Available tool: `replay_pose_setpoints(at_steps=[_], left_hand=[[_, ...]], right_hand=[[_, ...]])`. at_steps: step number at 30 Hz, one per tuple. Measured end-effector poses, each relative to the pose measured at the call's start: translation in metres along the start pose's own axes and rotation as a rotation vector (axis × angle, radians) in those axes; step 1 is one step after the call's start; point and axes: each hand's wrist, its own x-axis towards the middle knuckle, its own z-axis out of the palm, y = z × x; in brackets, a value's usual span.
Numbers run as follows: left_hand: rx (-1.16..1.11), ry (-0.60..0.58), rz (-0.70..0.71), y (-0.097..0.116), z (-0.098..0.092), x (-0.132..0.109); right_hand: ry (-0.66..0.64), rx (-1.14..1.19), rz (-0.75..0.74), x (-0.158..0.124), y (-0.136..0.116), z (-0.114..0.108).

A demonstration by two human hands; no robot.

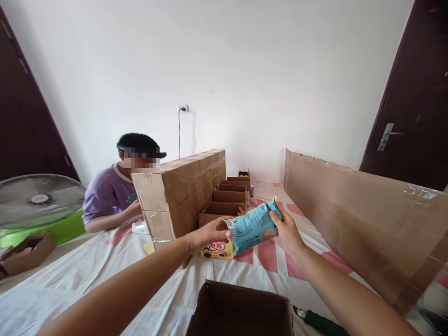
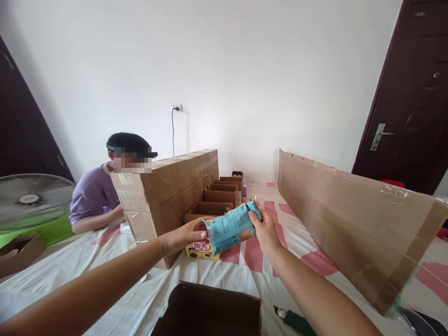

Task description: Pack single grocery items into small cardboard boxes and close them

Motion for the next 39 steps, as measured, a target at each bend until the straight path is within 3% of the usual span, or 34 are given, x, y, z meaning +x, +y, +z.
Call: replay_pose_setpoints(at_steps=[4,7,13,20,26,31,36,39], left_hand=[[-0.059,0.187,0.006,-0.036,-0.004,0.019],[-0.092,0.309,0.035,-0.052,-0.017,0.034],[-0.095,0.440,0.050,-0.063,-0.040,0.049],[-0.060,0.495,0.045,-0.066,-0.043,0.049],[-0.071,0.504,0.121,-0.054,-0.026,0.036],[-0.069,0.478,0.191,-0.035,-0.004,0.016],[-0.025,0.402,0.213,-0.013,0.019,-0.026],[0.133,0.360,0.314,-0.007,0.030,-0.060]], right_hand=[[0.021,-0.036,0.030,0.010,0.026,0.013],[0.017,-0.069,0.053,0.019,0.044,0.017],[-0.018,-0.122,0.109,0.033,0.067,0.021],[-0.078,-0.117,0.132,0.030,0.071,0.024],[-0.187,-0.038,0.240,0.008,0.056,0.019],[-0.272,0.008,0.289,-0.021,0.027,0.007],[-0.365,-0.029,0.192,-0.061,-0.015,-0.007],[-0.428,-0.104,0.152,-0.090,-0.037,-0.017]])
